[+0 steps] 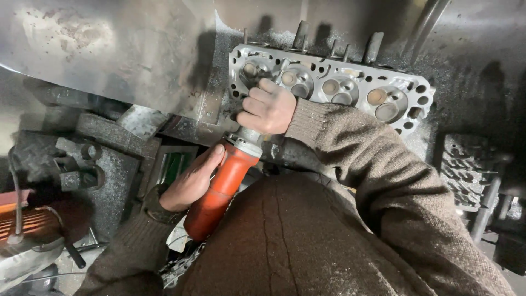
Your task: Polishing and porting the intake and exhaust areas of an engine cylinder head using a die grinder.
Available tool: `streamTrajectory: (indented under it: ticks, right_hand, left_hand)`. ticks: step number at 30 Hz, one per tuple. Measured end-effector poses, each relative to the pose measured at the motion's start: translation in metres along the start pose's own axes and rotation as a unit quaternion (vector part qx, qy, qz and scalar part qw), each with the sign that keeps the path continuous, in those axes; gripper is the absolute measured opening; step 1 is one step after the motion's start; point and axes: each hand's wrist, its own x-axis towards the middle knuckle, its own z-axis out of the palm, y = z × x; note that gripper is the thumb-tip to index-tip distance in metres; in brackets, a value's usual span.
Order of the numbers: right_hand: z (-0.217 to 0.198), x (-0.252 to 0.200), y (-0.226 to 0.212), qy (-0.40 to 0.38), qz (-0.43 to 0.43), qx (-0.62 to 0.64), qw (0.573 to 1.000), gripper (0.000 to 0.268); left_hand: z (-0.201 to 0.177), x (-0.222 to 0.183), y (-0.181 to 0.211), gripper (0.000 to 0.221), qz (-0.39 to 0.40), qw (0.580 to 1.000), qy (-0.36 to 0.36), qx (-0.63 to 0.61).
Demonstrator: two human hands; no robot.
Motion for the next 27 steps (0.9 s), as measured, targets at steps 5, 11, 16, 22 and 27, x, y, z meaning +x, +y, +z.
streamTrajectory:
  ticks: [5,11,16,22,27]
  right_hand:
    - [0.001,-0.004,-0.001,0.007,0.011,0.005,1.000,0.046]
    - [-0.001,0.003,-0.001,0.018,0.020,-0.003,1.000,0.046]
    - [0.010,-0.004,0.001,0.019,0.026,-0.014,0.999,0.045]
    - [0.001,0.010,-0.006,0.028,0.032,0.011,0.999,0.046]
    - [-0.004,0.011,-0.004,0.033,0.029,-0.001,0.999,0.046]
  left_hand:
    - [0.000,-0.001,-0.004,0.046,0.045,0.999,-0.007,-0.009]
    - [-0.005,-0.010,0.039,0.055,-0.078,0.996,0.005,0.037]
    - [-0.013,-0.010,0.077,0.066,-0.141,0.986,0.012,0.092]
    - [-0.011,-0.025,0.069,0.062,-0.110,0.987,0.024,0.118]
    - [-0.007,-0.019,0.070,0.060,-0.102,0.988,0.029,0.109]
